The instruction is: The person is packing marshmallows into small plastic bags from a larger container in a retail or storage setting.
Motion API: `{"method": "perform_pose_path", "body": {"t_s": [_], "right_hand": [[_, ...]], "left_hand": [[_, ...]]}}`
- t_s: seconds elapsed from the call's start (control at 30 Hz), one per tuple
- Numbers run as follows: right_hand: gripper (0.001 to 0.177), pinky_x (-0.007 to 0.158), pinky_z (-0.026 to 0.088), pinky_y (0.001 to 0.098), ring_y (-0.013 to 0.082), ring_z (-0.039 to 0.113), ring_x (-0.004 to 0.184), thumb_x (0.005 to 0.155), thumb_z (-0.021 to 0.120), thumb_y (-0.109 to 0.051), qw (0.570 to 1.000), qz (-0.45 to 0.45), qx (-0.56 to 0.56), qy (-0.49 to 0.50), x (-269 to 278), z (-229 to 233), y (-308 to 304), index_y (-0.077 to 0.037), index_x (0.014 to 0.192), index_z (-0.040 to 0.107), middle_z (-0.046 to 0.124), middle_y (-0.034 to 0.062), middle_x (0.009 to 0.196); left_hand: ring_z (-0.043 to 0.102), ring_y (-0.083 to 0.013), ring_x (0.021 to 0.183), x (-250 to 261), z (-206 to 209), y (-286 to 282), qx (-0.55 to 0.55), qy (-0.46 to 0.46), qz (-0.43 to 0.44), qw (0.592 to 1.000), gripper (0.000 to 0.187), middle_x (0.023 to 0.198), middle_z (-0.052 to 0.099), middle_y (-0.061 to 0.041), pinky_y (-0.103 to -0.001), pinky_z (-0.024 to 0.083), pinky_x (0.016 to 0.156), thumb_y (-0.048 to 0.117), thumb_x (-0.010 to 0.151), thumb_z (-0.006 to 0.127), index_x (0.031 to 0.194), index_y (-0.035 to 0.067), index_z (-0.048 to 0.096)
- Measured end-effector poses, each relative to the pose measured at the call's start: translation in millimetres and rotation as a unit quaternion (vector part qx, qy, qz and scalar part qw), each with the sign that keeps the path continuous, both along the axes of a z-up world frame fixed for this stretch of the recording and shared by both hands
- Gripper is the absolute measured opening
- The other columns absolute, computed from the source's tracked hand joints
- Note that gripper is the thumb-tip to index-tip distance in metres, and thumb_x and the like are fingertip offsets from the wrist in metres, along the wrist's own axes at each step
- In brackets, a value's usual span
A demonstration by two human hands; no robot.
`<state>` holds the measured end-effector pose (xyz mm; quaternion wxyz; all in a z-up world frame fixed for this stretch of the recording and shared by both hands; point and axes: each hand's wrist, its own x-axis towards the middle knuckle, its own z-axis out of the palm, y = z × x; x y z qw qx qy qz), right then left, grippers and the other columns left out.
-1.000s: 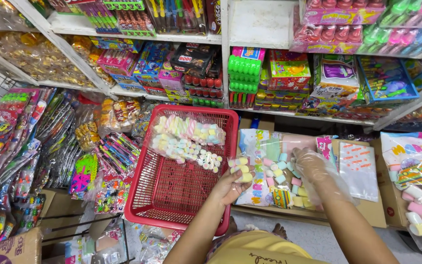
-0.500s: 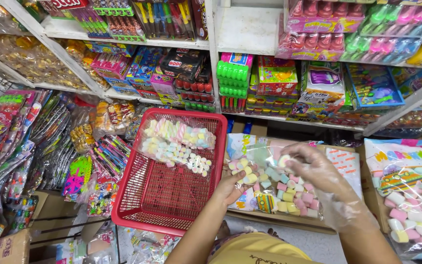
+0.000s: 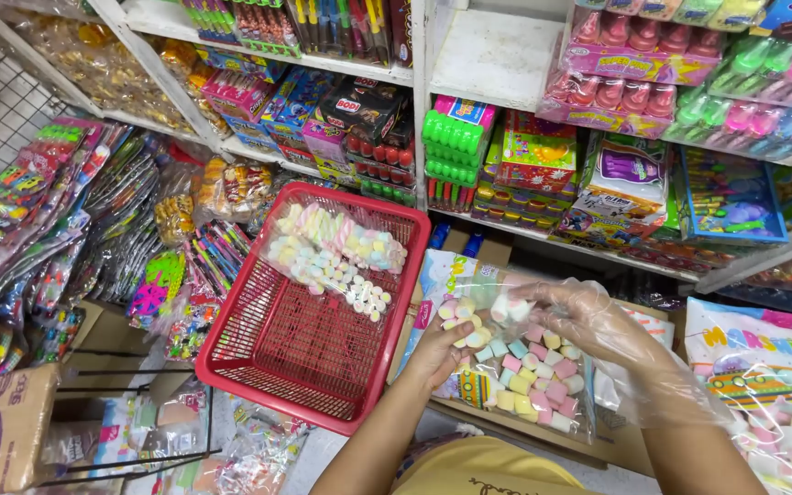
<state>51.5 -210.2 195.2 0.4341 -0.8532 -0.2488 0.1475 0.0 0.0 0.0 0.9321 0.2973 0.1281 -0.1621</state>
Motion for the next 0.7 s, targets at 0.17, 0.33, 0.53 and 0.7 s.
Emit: {"method": "perform_pose_path", "body": {"t_s": [0.17, 0.33, 0.53, 0.7], "right_hand": [[0.033, 0.084, 0.056, 0.0436, 0.0251, 0.067, 0.091, 0.081, 0.069, -0.012, 0.993, 0.006, 0.066, 0.095, -0.5, 7.7, -8.1, -0.011, 0.114, 0.077, 0.08, 0.0145, 0.099], [0.029, 0.079, 0.056, 0.0395, 0.0206, 0.069, 0.082, 0.074, 0.078, -0.011, 0.997, 0.017, 0.062, 0.041, 19.5, -39.5, -21.3, -0.009, 0.102, 0.08, 0.08, 0.0108, 0.088], [0.024, 0.079, 0.054, 0.0359, 0.0195, 0.06, 0.084, 0.078, 0.073, -0.01, 0.974, -0.047, 0.099, 0.197, 11.9, -40.3, -4.7, -0.004, 0.1, 0.08, 0.071, 0.0112, 0.095], [0.025, 0.083, 0.055, 0.0403, 0.0278, 0.072, 0.089, 0.076, 0.077, -0.02, 0.992, -0.086, -0.003, 0.096, 32.8, -78.9, -23.0, -0.015, 0.1, 0.082, 0.071, 0.0141, 0.091]], "left_hand": [[0.071, -0.0339, 0.099, 3.6, -8.6, -10.8, -0.004, 0.02, 0.021, 1.0, 0.059, 0.125, 0.065, -0.02, -0.043, 0.063, 0.078, 0.005, 0.082, 0.079, 0.127, 0.009, 0.042], [0.071, -0.0337, 0.099, 7.9, -17.2, -23.6, -0.012, 0.032, 0.017, 0.999, 0.063, 0.124, 0.065, -0.02, -0.046, 0.063, 0.079, 0.003, 0.081, 0.08, 0.131, 0.008, 0.042], [0.072, -0.027, 0.091, 10.0, -13.6, -28.7, 0.026, 0.045, 0.018, 0.998, 0.059, 0.113, 0.065, -0.012, -0.042, 0.065, 0.078, 0.006, 0.081, 0.081, 0.128, 0.01, 0.045], [0.073, -0.0258, 0.09, 5.4, -15.3, -25.1, 0.027, 0.049, -0.002, 0.998, 0.057, 0.117, 0.066, -0.014, -0.04, 0.065, 0.075, 0.008, 0.082, 0.081, 0.128, 0.01, 0.047]]}}
